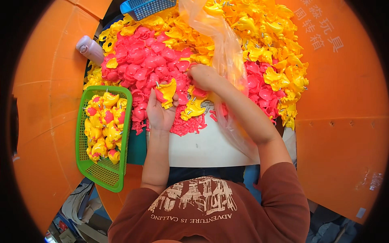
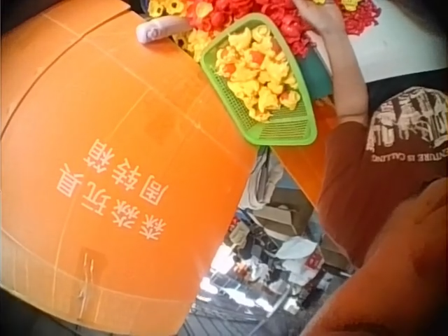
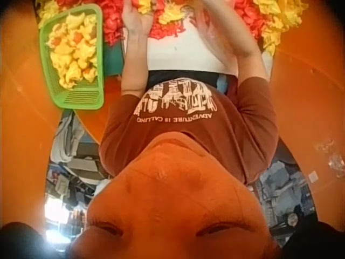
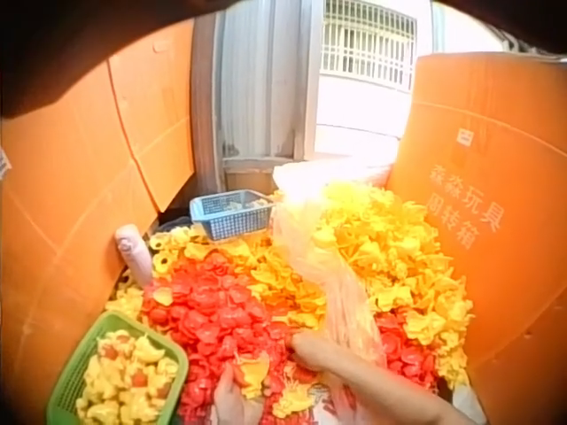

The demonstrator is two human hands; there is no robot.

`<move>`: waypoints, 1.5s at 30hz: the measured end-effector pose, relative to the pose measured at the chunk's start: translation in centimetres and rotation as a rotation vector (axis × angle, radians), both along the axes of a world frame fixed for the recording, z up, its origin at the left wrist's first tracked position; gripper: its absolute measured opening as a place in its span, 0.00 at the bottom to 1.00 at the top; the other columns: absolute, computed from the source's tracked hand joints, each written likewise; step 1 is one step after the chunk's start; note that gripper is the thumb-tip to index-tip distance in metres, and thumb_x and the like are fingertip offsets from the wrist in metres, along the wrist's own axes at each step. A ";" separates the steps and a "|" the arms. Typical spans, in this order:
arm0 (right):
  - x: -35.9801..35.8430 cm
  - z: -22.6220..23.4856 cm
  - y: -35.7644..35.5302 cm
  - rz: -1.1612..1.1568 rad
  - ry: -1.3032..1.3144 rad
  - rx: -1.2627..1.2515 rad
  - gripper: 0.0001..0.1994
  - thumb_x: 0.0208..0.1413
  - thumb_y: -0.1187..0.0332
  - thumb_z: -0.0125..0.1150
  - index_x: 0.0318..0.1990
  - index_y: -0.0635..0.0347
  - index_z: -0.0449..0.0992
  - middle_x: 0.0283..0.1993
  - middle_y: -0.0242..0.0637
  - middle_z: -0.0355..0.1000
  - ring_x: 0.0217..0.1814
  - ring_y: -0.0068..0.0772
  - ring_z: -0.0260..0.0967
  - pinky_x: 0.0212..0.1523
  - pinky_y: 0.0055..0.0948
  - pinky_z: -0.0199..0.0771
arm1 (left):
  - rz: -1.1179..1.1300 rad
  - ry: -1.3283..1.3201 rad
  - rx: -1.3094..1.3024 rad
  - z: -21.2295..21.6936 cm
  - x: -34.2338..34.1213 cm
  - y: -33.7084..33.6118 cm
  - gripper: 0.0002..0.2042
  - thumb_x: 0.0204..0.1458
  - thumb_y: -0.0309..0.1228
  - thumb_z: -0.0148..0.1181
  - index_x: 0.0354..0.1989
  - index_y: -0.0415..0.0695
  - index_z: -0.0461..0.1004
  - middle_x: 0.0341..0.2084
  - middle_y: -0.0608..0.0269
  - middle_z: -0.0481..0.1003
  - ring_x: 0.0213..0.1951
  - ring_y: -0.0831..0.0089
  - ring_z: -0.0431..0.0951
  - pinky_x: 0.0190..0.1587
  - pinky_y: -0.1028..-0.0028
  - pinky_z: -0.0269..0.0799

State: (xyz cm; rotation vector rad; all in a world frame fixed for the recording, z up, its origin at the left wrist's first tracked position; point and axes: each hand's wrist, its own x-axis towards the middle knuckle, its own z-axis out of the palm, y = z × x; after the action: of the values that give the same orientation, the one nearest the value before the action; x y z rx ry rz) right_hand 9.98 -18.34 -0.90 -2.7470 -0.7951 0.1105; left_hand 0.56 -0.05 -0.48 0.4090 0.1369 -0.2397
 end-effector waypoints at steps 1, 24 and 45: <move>-0.1 0.2 -0.2 -0.028 0.053 -0.015 0.06 0.45 0.70 0.56 0.32 0.56 0.76 0.30 0.43 0.73 0.37 0.44 0.72 0.37 0.40 0.71 | -0.004 0.004 0.029 0.1 0.0 0.0 0.19 0.61 0.44 0.34 0.46 0.41 0.65 0.33 0.58 0.73 0.30 0.66 0.74 0.31 0.71 0.68; -6.0 5.4 3.0 0.026 -0.240 0.813 0.06 0.42 0.80 0.62 0.30 0.64 0.76 0.30 0.38 0.73 0.34 0.34 0.71 0.35 0.28 0.70 | -0.001 -0.020 0.255 0.6 -0.4 -0.5 0.18 0.62 0.41 0.33 0.43 0.38 0.66 0.29 0.57 0.73 0.28 0.70 0.75 0.28 0.76 0.69; -6.4 4.6 2.8 -0.158 0.639 1.146 0.08 0.52 0.74 0.58 0.40 0.63 0.77 0.31 0.28 0.69 0.37 0.21 0.70 0.35 0.23 0.69 | -0.047 -0.167 0.321 -0.4 -0.6 -0.3 0.17 0.62 0.40 0.33 0.48 0.41 0.63 0.32 0.58 0.73 0.27 0.73 0.73 0.28 0.78 0.67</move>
State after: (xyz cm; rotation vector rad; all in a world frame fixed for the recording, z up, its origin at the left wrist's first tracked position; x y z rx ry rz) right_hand 3.56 -15.52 3.72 -1.5262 -0.2814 0.3470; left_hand 0.01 -0.32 -0.92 0.7496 0.0004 -0.2287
